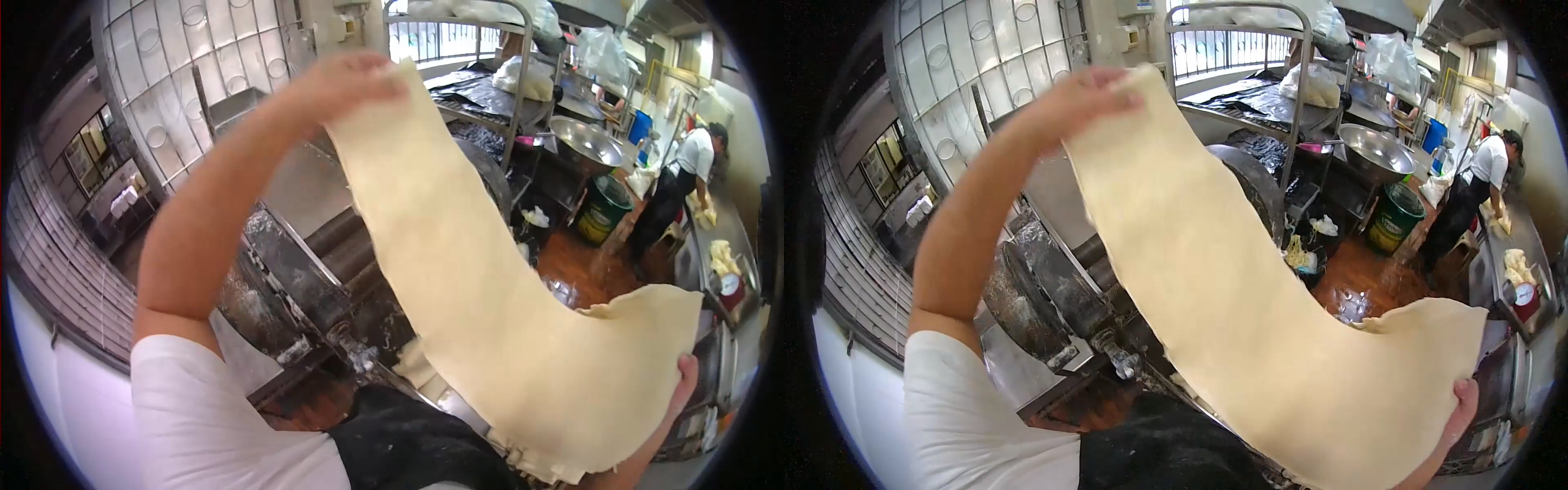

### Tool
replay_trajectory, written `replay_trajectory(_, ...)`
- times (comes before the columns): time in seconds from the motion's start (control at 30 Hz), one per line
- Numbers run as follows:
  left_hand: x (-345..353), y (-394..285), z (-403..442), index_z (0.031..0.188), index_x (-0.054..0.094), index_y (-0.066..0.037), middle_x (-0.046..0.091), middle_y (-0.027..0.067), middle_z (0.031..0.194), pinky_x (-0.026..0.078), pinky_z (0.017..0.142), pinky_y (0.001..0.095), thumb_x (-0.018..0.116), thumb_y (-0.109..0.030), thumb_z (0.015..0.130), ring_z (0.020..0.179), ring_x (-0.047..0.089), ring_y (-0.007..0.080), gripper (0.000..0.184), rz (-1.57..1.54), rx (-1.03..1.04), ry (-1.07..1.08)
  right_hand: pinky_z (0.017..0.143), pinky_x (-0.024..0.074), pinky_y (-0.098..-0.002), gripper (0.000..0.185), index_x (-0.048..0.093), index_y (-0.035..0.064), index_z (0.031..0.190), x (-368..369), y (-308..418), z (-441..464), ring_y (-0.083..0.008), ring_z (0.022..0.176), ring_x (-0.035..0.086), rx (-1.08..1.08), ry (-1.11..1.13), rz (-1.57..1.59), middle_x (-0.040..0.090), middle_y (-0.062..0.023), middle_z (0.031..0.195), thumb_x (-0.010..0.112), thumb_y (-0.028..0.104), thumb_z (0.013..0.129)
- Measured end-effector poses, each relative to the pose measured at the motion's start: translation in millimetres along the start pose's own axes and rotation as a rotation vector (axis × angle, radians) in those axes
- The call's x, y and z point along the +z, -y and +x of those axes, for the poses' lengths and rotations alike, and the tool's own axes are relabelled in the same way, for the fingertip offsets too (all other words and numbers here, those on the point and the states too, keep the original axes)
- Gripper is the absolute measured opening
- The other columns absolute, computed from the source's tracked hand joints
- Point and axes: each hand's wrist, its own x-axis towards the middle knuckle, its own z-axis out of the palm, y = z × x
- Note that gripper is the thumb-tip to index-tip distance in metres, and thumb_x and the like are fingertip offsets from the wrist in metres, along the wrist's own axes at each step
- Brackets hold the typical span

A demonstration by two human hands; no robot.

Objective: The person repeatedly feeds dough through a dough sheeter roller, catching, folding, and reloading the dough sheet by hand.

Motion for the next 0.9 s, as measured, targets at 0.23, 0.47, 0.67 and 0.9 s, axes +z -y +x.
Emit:
replay_trajectory(0.23,-165.0,73.5,82.4,0.114,0.06,0.001,0.067,0.0124,0.099,0.049,0.08,0.0325,0.066,-0.028,0.08,0.088,0.064,0.019,0.045,0.577,0.002,-0.199,0.088,0.0495,-0.0384,0.05,0.05,-0.0017,0.122,105.0,-67.9,13.3,-0.0304,0.096,0.061,0.303,0.231,0.288,0.061,-0.0153,0.11,0.052,0.022,0.077)
replay_trajectory(0.47,-176.3,269.2,77.5,0.116,0.06,-0.005,0.06,0.0177,0.118,0.045,0.093,0.0447,0.054,-0.02,0.083,0.11,0.057,0.0342,0.037,0.862,-0.294,-0.4,0.098,0.0425,-0.0417,0.05,0.044,-0.0006,0.126,190.1,-194.2,7.0,-0.0286,0.109,0.055,0.643,0.207,0.188,0.056,-0.0144,0.12,0.058,0.017,0.081)
replay_trajectory(0.67,-146.0,422.6,45.3,0.114,0.062,-0.004,0.059,0.0177,0.121,0.044,0.096,0.0434,0.059,-0.019,0.081,0.114,0.055,0.0329,0.037,1.103,-0.72,0.127,0.083,0.0509,-0.0385,0.035,0.05,0.0055,0.12,164.3,-286.8,9.5,-0.0239,0.097,0.062,0.812,0.189,0.137,0.061,-0.011,0.114,0.055,0.024,0.09)
replay_trajectory(0.9,-146.6,381.4,39.4,0.11,0.063,-0.004,0.06,0.0189,0.118,0.046,0.093,0.0434,0.068,-0.026,0.074,0.111,0.056,0.0349,0.043,1.127,-0.759,0.148,0.062,0.0508,-0.0315,0.028,0.054,0.0131,0.106,109.9,-353.1,1.9,-0.0193,0.076,0.062,0.818,0.04,-0.163,0.061,-0.0045,0.091,0.057,0.036,0.089)
